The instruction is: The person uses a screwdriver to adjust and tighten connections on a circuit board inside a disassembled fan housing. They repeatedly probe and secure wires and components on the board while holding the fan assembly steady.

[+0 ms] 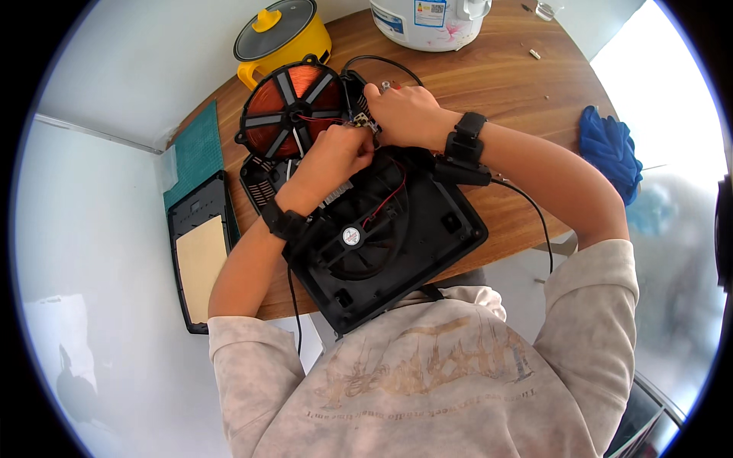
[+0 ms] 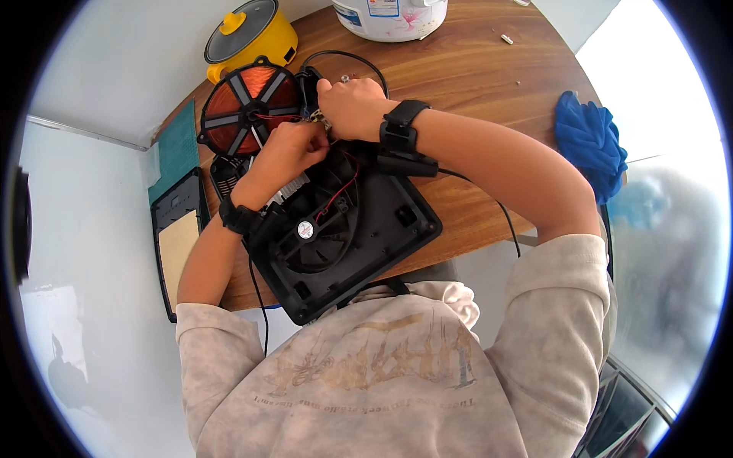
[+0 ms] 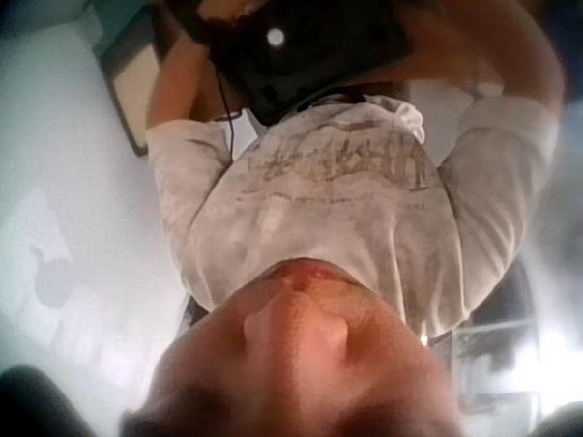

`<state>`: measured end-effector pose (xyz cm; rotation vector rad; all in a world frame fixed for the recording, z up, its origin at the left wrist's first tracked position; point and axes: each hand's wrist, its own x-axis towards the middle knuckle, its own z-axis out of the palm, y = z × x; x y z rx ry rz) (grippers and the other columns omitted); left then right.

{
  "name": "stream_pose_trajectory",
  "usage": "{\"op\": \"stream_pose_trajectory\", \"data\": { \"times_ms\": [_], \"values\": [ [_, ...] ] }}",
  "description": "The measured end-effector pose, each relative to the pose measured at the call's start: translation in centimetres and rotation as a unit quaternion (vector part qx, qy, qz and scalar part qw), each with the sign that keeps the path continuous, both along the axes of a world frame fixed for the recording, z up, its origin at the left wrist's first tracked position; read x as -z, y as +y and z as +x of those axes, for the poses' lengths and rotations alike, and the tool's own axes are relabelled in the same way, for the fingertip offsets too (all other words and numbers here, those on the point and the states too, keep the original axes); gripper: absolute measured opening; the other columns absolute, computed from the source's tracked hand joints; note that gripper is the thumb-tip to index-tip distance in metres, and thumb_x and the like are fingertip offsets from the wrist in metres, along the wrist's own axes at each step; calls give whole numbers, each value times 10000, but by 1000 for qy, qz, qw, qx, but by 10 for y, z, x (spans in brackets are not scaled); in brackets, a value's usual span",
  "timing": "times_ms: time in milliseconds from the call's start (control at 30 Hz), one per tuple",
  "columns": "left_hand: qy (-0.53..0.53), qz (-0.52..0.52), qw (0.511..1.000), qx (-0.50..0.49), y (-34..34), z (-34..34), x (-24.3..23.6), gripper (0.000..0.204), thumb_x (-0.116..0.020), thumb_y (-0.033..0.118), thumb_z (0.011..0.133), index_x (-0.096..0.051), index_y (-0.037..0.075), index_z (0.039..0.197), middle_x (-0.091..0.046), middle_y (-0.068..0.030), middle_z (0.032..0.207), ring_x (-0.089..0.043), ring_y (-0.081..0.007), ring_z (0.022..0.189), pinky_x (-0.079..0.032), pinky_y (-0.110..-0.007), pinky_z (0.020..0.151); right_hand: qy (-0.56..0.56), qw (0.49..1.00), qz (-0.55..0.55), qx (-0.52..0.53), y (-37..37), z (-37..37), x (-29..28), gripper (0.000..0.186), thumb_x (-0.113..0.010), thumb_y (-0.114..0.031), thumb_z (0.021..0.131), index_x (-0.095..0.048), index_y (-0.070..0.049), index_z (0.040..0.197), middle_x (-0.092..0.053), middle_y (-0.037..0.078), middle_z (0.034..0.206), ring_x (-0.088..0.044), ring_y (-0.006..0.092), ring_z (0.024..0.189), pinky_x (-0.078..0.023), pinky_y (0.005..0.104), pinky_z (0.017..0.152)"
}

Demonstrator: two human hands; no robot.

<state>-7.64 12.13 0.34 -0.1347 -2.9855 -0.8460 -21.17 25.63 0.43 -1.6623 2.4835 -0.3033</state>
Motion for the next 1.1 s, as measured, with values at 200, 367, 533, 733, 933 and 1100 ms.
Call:
{"op": "stream_pose_trajectory", "data": {
  "times_ms": [200,367,533,733,933,1100],
  "values": [
    [-22,14,1000,0,-3,-1,-2,112,-734,17,816,-695,-15,916,-719,-136,810,-728,-252,758,-564,-341,717,9,1000,20,0,-1,2,-9,615,-858,-301,749,-542,70,1124,-744,205,993,-732,360,986,-595,401,798],
    [-46,32,997,-44,-2,-4,-14,144,-753,58,833,-742,-8,960,-756,-128,860,-739,-242,799,-574,-336,750,-13,1000,20,7,-1,1,-9,603,-847,-286,767,-538,74,1140,-742,212,1018,-720,365,1033,-593,410,823],
    [-48,31,997,-57,4,-14,-19,171,-756,68,846,-766,-8,999,-771,-133,898,-751,-217,814,-574,-317,770,-18,999,24,21,-1,-5,-1,562,-824,-241,786,-536,63,1160,-734,234,1029,-715,377,1048,-593,426,825],
    [-35,31,997,-67,7,-18,-7,164,-746,62,847,-768,-3,995,-768,-137,893,-757,-225,831,-575,-322,782,-131,990,49,-35,8,-15,-16,603,-800,-172,783,-450,11,1238,-696,252,1024,-704,430,978,-566,482,778],
    [-12,7,998,-62,7,-19,-6,153,-734,44,836,-726,0,982,-752,-128,866,-742,-232,795,-570,-323,751,-198,979,-20,-53,30,-32,-13,682,-739,-167,820,-388,2,1380,-698,256,1014,-707,407,925,-552,467,749],
    [0,-10,998,-63,9,-12,-6,154,-722,38,843,-676,7,986,-735,-118,862,-718,-250,756,-562,-331,717,-194,979,-70,-5,55,-31,-37,674,-690,-179,854,-375,-13,1425,-708,251,983,-709,390,880,-540,464,766]
  ]
}}
